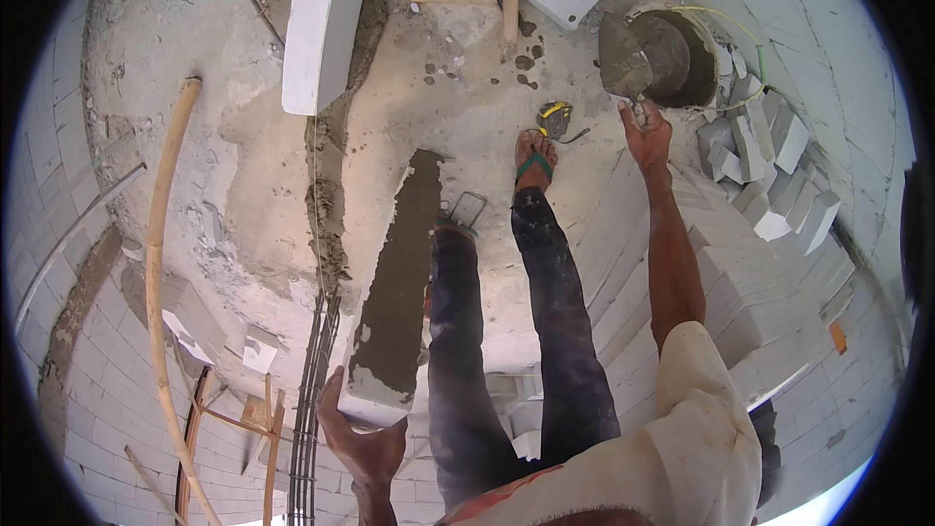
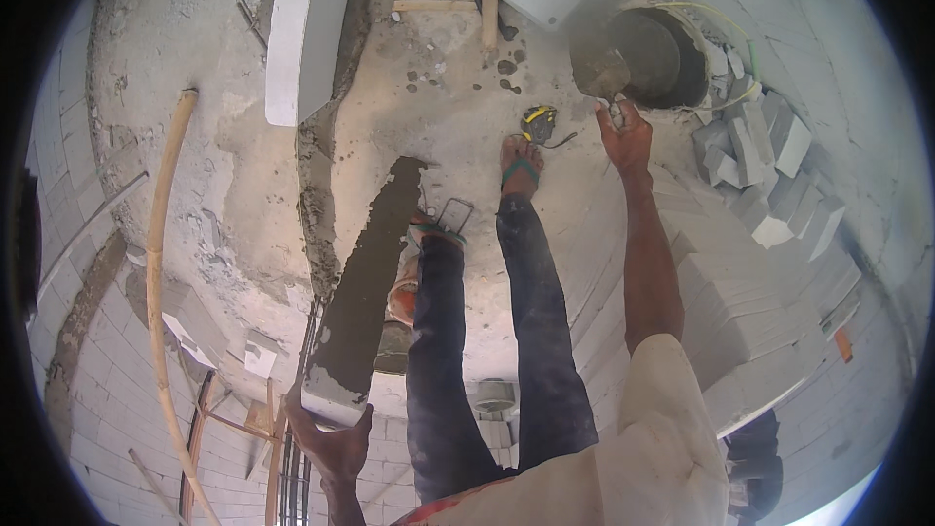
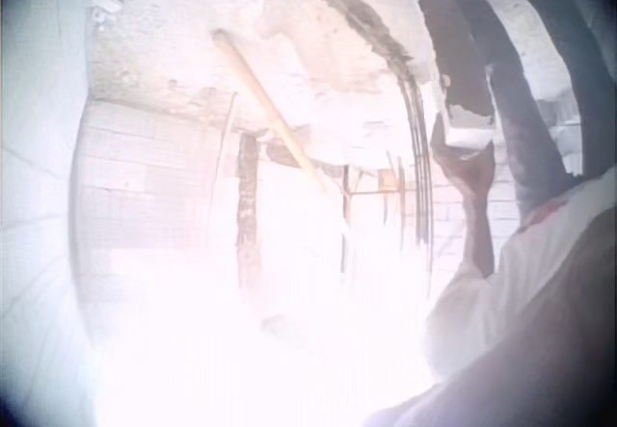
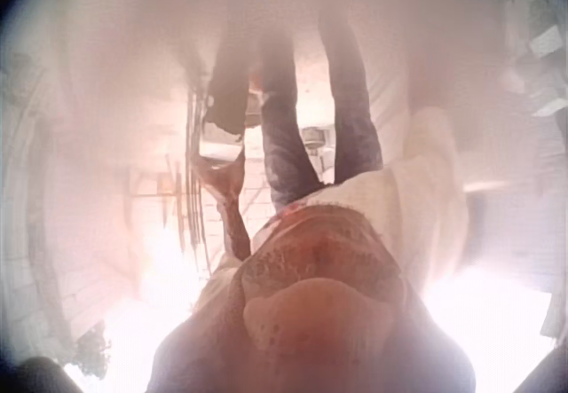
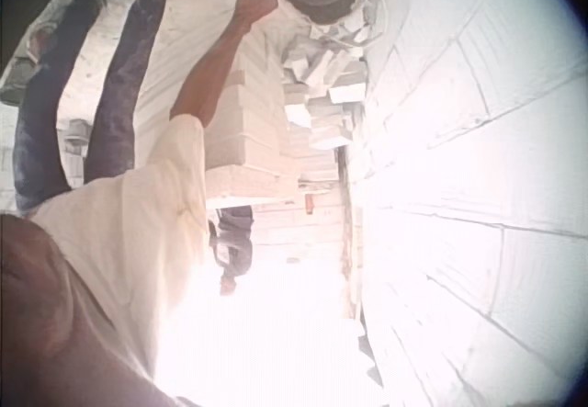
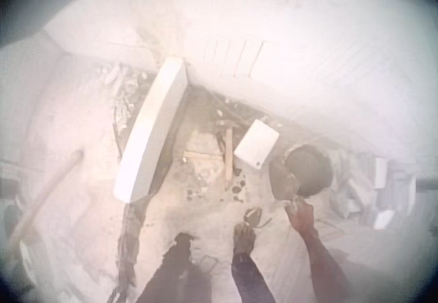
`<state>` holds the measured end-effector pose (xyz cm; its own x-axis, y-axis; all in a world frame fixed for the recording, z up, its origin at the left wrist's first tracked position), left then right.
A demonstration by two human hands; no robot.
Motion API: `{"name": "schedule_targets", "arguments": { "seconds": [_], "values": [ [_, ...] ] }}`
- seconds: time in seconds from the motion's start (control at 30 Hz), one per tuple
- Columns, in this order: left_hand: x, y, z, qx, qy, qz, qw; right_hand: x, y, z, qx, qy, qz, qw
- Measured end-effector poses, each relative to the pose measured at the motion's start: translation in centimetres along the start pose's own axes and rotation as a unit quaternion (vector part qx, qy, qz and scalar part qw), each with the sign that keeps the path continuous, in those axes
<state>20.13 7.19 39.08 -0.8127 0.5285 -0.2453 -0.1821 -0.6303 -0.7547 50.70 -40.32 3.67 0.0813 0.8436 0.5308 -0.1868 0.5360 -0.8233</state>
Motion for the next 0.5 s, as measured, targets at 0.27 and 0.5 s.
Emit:
{"name": "schedule_targets", "arguments": {
  "seconds": [0.27, 0.5],
  "values": [
    [9.6, -1.4, -0.1, -0.037, -0.025, 0.018, 0.999, 15.3, 14.8, 7.2, 0.156, -0.105, -0.054, 0.981],
    [16.2, 0.3, 1.3, -0.052, -0.060, 0.049, 0.996, 24.5, 28.8, 12.5, 0.316, -0.127, -0.026, 0.940]
  ]
}}
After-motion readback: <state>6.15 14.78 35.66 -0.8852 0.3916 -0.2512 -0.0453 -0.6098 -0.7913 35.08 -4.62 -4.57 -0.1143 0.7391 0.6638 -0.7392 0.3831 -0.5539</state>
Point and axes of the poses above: each hand's wrist, its own z-axis away from the middle knuckle, its own y-axis out of the palm, x = y × z, the point moved 9 cm from there along -z, towards the middle knuckle, and after that the axes turned 5 degrees about -y, right-handed, at the moved point
